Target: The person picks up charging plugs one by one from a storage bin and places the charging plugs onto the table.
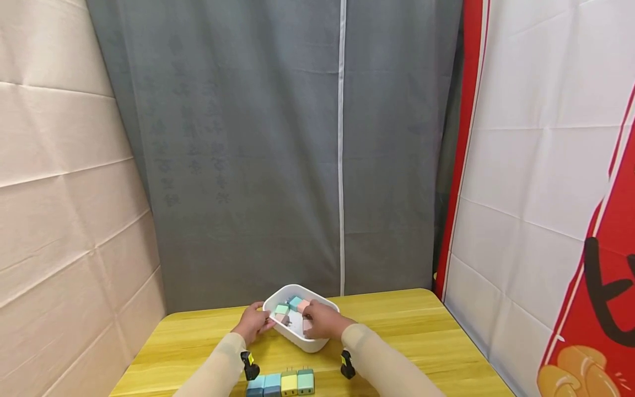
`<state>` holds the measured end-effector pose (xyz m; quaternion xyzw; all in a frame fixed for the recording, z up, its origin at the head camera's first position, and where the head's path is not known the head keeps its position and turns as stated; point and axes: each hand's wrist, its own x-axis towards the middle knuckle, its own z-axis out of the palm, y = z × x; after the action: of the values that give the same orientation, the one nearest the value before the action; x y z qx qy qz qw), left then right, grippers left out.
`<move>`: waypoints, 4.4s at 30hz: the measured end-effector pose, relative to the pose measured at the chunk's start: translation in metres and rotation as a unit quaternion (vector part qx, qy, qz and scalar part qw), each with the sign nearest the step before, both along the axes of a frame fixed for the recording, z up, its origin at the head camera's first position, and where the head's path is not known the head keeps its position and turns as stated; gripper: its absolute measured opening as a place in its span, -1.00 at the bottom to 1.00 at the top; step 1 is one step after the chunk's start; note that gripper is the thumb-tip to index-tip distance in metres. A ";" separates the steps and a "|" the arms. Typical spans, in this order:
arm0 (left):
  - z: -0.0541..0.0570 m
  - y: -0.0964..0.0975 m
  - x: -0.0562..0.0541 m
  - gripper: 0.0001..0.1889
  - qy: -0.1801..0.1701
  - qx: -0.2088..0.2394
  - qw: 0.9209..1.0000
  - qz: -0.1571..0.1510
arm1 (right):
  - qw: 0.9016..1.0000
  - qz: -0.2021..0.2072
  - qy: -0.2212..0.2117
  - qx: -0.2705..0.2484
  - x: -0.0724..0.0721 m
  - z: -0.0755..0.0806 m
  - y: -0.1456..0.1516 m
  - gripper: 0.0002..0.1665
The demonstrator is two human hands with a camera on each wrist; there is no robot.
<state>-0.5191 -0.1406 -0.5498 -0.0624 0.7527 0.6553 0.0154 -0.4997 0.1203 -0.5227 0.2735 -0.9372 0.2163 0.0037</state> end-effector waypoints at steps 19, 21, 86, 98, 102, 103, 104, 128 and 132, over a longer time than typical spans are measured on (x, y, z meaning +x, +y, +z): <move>-0.003 -0.001 -0.001 -0.42 -0.001 0.010 1.000 -0.004 | 0.998 0.056 0.004 -0.031 0.028 0.021 0.025 -0.59; -0.004 -0.001 -0.001 -0.42 0.000 0.010 1.000 -0.003 | 0.998 0.059 0.000 -0.038 0.032 0.023 0.027 -0.59; 0.007 0.004 0.010 -0.44 0.007 0.003 1.000 0.005 | 0.994 0.069 -0.072 0.040 0.097 -0.012 0.033 -0.61; 0.007 0.005 0.010 -0.44 0.006 0.002 1.000 0.006 | 0.993 0.064 -0.089 0.042 0.095 -0.019 0.032 -0.65; 0.002 0.004 0.004 -0.44 0.004 0.005 1.000 0.007 | 0.993 0.072 -0.082 0.043 0.094 -0.021 0.033 -0.66; 0.001 0.004 0.003 -0.43 0.003 0.006 1.000 0.007 | 0.993 0.083 -0.067 0.049 0.084 -0.038 0.035 -0.63; 0.001 0.004 0.003 -0.43 0.001 0.007 1.000 0.008 | 0.993 0.085 -0.068 0.047 0.083 -0.039 0.036 -0.63; -0.003 0.003 0.001 -0.44 0.003 0.009 1.000 0.009 | 0.996 0.077 -0.045 -0.029 0.087 0.000 0.042 -0.79; 0.000 0.004 0.002 -0.44 0.004 0.007 1.000 0.008 | 0.996 0.084 -0.007 -0.040 0.075 0.011 0.044 -0.83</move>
<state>-0.5172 -0.1370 -0.5503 -0.0656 0.7476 0.6609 0.0072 -0.4247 0.1639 -0.5119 0.3494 -0.9015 0.2551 -0.0102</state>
